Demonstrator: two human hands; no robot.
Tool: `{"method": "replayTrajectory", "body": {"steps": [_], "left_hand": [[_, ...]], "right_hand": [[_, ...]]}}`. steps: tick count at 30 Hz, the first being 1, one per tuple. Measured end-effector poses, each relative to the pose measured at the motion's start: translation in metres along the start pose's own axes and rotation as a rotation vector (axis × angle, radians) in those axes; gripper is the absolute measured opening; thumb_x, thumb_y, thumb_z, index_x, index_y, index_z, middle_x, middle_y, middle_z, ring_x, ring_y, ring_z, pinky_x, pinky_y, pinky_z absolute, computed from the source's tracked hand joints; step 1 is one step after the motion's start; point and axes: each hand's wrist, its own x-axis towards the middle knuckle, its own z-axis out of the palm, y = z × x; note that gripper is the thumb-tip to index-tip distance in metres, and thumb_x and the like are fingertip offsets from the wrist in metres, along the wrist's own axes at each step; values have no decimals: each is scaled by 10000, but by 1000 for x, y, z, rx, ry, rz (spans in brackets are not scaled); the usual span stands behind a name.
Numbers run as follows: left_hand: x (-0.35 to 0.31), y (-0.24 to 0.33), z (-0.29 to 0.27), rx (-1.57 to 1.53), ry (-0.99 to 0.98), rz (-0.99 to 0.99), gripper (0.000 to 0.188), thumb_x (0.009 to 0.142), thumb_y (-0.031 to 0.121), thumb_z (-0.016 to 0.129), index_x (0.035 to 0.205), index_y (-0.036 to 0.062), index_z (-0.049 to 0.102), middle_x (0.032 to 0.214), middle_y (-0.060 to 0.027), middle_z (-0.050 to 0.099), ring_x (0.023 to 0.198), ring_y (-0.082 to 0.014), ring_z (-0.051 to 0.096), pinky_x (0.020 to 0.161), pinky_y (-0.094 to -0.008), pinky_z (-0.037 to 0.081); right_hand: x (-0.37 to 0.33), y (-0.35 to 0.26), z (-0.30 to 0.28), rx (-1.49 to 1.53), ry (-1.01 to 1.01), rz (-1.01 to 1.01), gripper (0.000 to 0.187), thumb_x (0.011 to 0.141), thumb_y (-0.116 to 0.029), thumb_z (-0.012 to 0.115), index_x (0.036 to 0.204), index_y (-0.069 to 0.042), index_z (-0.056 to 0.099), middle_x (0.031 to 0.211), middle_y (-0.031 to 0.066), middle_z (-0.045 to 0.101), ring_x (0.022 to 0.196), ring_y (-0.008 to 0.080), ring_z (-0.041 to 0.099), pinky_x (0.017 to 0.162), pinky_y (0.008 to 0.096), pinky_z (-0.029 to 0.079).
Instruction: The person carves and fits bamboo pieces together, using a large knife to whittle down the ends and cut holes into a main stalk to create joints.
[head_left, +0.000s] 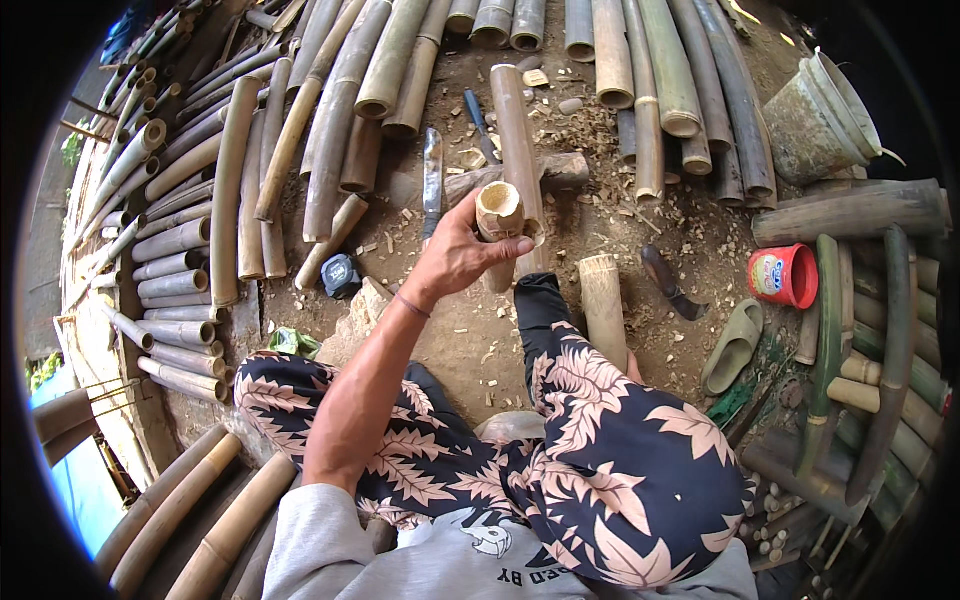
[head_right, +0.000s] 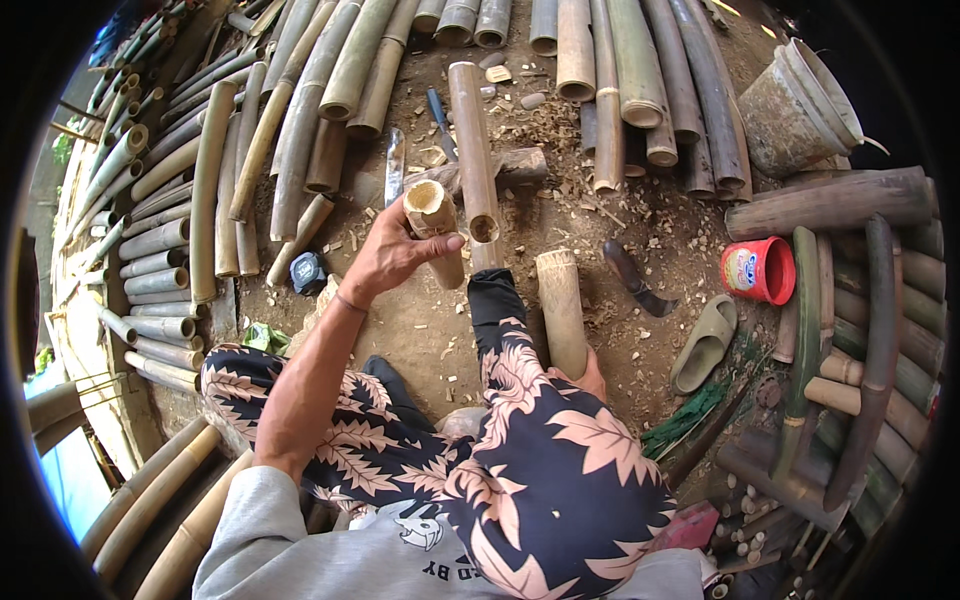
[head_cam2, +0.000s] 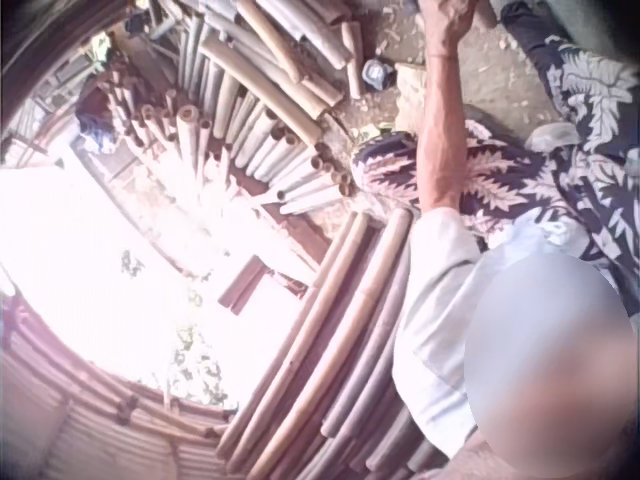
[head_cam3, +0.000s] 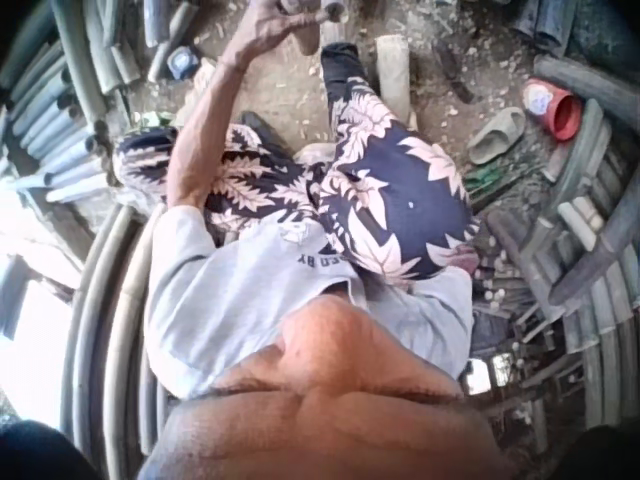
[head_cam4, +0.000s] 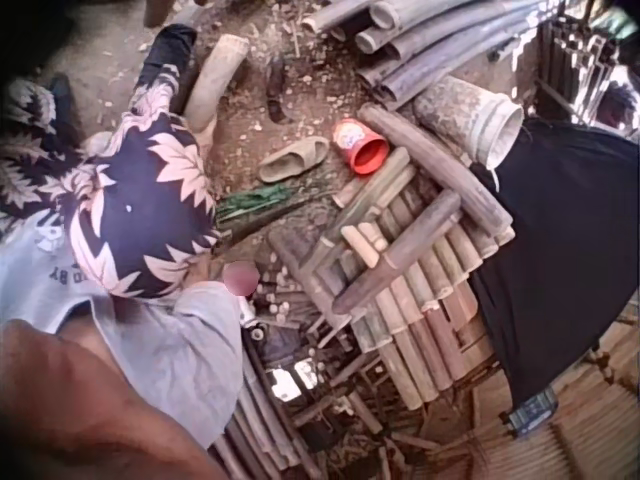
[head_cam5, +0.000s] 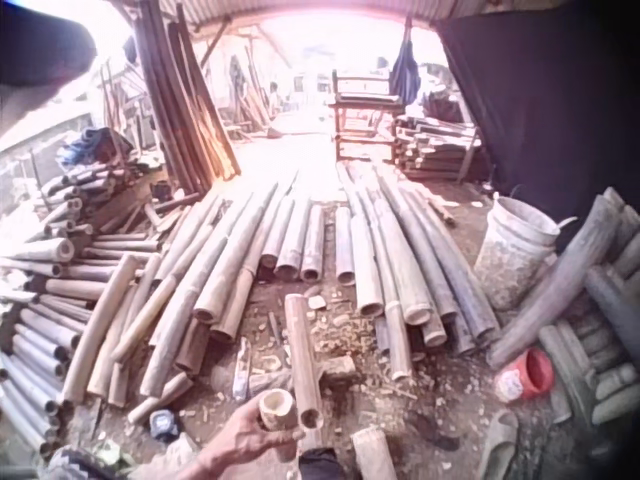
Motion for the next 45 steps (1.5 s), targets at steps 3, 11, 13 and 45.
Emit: {"method": "replayTrajectory", "body": {"steps": [3,11,13,45], "left_hand": [[30,0,3,101,-97,91,546,788,240,865,1224,65,588,1158,-24,666,1093,-146,610,998,-342,496],[72,-12,9,336,-169,157,486,776,157,868,1187,80,621,1104,-9,669,1047,-135,617,979,-340,503],[78,-16,7,259,-189,167,489,775,163,870,1189,80,622,1096,-11,671,1038,-134,620,969,-337,505],[67,-34,-13,486,-410,271,649,616,308,892,1156,52,638,998,-182,703,983,-340,678,861,-420,530]], "right_hand": [[3,-21,-30,233,-52,133,897,747,-484,821,1406,9,464,1258,217,623,1146,297,618,971,383,482],[-21,-81,-60,536,-130,-96,823,733,-351,828,1371,26,470,1189,132,621,1083,220,586,977,347,452],[-23,-97,-66,533,-111,-176,859,724,-350,833,1391,28,444,1214,134,608,1109,226,579,998,354,441],[-47,-242,-7,246,-23,-684,986,695,-325,822,1454,60,324,1315,217,519,1183,284,546,1012,404,443]]}}
